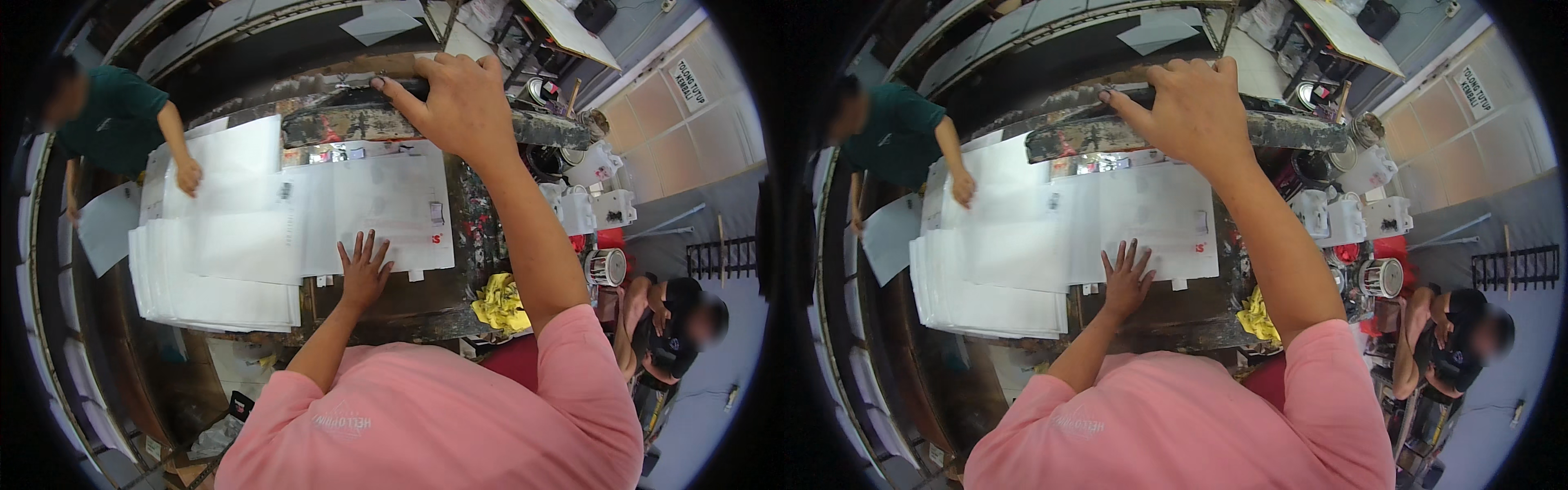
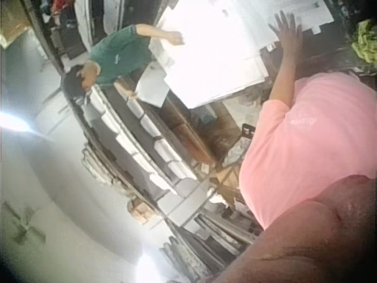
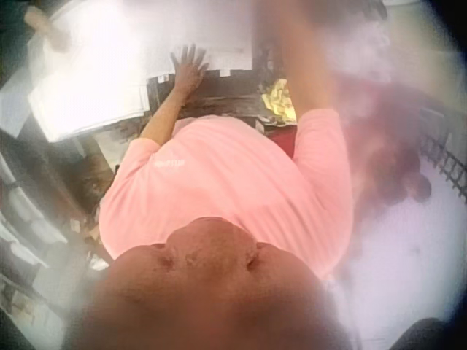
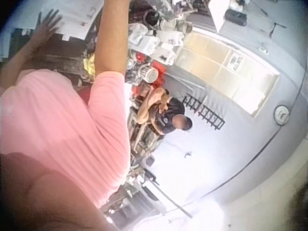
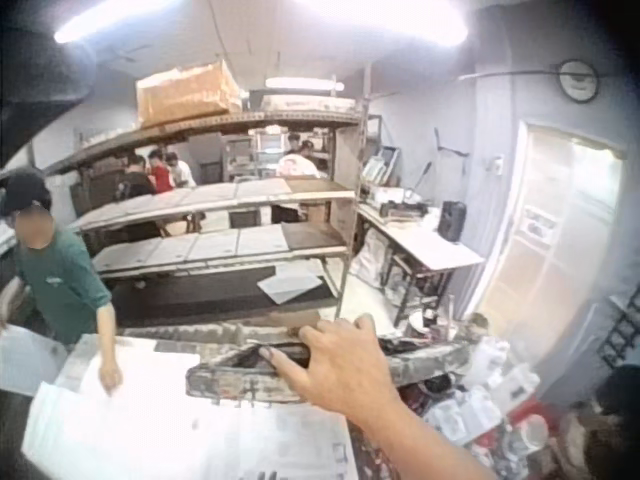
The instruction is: The person repeatedly places white paper sheets under a screen printing frame, uses a squeegee to pull black ink across the screen, and stacks the printed sheets. Another person assists by moving printed sheets to a drying rack.
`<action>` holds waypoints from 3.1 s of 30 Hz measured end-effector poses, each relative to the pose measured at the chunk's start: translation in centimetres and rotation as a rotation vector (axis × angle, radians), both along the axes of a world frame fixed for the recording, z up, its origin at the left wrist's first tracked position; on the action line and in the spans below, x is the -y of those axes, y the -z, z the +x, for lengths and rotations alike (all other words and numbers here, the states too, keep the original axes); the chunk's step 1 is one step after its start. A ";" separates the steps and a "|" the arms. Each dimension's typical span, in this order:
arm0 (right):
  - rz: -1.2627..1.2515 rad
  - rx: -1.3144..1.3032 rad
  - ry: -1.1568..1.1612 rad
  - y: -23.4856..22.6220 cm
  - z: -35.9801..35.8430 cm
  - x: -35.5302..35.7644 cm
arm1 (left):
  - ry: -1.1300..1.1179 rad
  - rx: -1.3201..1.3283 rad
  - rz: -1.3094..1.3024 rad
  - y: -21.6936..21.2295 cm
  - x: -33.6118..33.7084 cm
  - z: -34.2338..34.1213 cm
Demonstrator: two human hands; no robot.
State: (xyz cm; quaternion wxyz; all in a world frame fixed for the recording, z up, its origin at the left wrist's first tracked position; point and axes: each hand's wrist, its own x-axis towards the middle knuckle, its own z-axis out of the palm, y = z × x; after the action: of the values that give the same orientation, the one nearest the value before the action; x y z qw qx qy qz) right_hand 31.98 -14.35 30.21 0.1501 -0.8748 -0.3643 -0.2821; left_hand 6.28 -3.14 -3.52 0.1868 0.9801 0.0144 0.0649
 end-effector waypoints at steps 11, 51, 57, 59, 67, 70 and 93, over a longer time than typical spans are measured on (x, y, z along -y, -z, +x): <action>-0.030 -0.095 0.014 -0.3 -1.4 0.0 | 0.004 -0.089 -0.001 2.1 2.2 0.4; 0.057 -0.026 -0.028 2.1 -5.5 1.0 | -0.626 0.281 0.345 -53.0 -31.8 9.0; 0.007 -0.028 0.003 2.0 -6.2 1.7 | -0.450 0.400 0.224 -47.5 -23.6 11.5; 0.010 -0.022 -0.006 2.4 -6.1 1.6 | -0.413 0.425 0.220 -44.6 -21.3 11.0; 0.013 -0.019 0.001 3.3 -6.0 1.9 | -0.145 0.256 -0.046 -28.8 -10.2 -0.9; 0.011 -0.037 -0.002 2.4 -6.3 1.6 | -0.154 -0.028 -0.017 -24.8 -9.8 -5.6; -0.098 -0.190 -0.057 7.3 -9.9 3.0 | -0.236 0.008 -2.210 -18.3 -5.5 -0.9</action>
State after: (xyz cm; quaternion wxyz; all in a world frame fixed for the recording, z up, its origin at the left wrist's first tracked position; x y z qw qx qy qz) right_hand 22.05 -17.39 22.88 0.1491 -0.8931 -0.3864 -0.1755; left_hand 5.35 2.35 14.75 0.9502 0.2667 0.1568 0.0371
